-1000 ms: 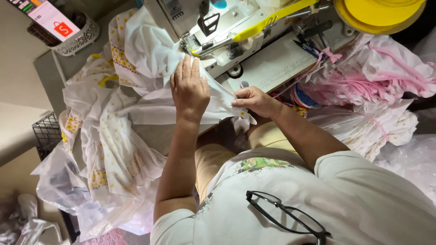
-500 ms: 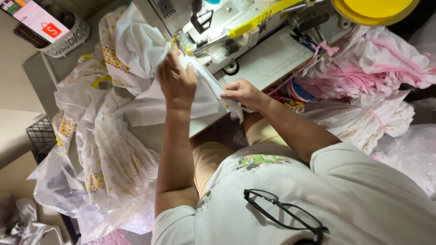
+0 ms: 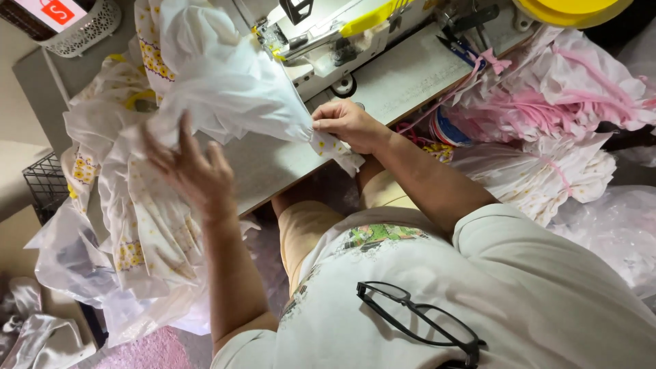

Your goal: The person is sorting through a pile of fabric pieces, unfolding each one and stacking them on a sewing machine table.

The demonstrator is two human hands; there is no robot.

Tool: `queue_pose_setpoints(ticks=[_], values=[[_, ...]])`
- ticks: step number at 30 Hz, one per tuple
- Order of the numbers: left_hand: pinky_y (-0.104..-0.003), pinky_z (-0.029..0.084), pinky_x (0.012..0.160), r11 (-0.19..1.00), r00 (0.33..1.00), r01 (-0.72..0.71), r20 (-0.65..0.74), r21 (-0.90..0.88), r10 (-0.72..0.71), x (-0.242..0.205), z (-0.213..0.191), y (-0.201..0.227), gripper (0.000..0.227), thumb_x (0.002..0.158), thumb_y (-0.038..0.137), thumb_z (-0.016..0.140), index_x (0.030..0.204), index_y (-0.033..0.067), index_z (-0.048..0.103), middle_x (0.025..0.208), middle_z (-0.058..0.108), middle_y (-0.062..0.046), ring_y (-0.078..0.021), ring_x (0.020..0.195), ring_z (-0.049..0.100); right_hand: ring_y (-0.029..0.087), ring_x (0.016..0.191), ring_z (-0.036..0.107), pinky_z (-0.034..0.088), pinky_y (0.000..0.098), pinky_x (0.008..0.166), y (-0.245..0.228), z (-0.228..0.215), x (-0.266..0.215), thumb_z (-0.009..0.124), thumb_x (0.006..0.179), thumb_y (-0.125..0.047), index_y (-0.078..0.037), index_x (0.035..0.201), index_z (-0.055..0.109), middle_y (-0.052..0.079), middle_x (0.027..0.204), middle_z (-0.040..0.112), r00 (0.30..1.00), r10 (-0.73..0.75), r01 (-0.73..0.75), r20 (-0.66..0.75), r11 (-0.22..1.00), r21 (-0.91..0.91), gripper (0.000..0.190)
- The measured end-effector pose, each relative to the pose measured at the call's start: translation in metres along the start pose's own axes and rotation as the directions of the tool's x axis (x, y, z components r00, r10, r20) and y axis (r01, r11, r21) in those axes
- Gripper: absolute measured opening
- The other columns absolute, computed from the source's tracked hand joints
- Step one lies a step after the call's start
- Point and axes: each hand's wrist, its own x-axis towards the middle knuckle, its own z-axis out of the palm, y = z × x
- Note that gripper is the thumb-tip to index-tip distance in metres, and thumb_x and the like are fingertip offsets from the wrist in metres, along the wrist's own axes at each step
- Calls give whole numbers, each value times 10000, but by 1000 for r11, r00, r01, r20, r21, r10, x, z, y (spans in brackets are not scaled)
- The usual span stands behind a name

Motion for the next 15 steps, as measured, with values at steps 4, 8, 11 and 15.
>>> queue_pose_setpoints(ticks=[4,8,11,15], values=[[-511,507,939,640,953,175,291,-748,80,-27,-16,92,380,1019,130,479,1379,194,373,1040,667,-153,-366,992,680,42,509,512,361,165,443,0,-3,-6,709,919,-48,1,913,726,12,593,572,1000,-6,6,-3,1000,29,53],[-452,521,898,243,865,463,495,-852,87,-65,38,109,701,1042,111,467,1657,262,168,1103,631,-168,-291,1013,639,50,500,541,392,180,437,16,-12,0,694,926,-38,-10,901,705,3,597,587,999,-26,24,-35,998,-50,39],[-287,498,805,-76,927,374,371,-924,46,-79,96,94,732,1010,-52,484,1656,196,245,958,541,-94,-139,857,529,59,589,529,420,212,496,22,-16,-2,675,957,-56,-9,934,693,6,651,557,985,-126,113,-117,987,-116,55],[-289,424,940,108,947,310,317,-945,57,-78,75,97,602,1025,-3,514,1599,133,394,1044,519,-10,-96,980,453,64,557,490,386,206,488,19,-16,-12,663,971,-73,-14,904,667,-11,619,511,979,-148,137,-141,987,-89,89]])
